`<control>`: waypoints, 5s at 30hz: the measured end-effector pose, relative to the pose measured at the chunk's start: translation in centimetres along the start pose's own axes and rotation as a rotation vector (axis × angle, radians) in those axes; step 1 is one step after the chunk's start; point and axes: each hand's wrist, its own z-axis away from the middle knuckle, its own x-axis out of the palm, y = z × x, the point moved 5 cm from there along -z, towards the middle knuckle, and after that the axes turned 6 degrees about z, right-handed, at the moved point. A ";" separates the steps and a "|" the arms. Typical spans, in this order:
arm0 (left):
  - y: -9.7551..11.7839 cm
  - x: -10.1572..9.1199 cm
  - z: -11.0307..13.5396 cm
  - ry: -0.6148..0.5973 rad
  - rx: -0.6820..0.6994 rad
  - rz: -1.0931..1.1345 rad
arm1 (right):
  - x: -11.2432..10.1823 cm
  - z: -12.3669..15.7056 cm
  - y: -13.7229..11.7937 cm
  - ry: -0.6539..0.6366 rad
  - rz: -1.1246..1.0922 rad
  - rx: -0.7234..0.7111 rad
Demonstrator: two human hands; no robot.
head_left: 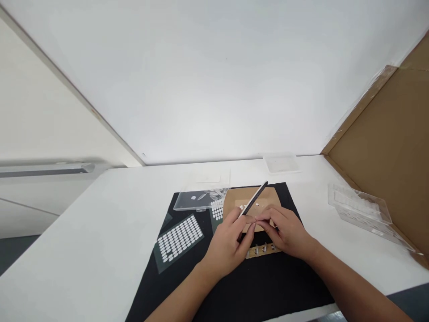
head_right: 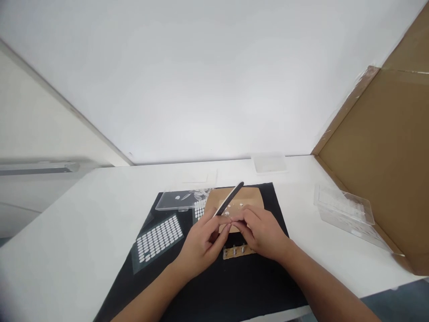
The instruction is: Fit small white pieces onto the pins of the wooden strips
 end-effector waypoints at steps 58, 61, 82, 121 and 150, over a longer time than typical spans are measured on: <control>0.9 1.4 0.8 -0.143 -0.112 -0.003 | -0.7 -1.1 -1.5 0.210 0.203 0.140; 1.1 1.3 0.7 -0.150 -0.111 0.021 | -0.7 -1.1 -1.5 0.203 0.234 0.154; 1.1 1.4 0.7 -0.140 -0.172 0.079 | -1.2 -1.6 -1.6 0.199 0.102 0.232; 0.5 1.5 0.4 -0.126 -0.156 0.096 | -0.7 -1.2 -1.3 0.156 0.176 0.230; -0.6 0.2 -0.1 0.041 -0.143 0.263 | -1.1 0.5 -0.2 0.344 0.131 -0.134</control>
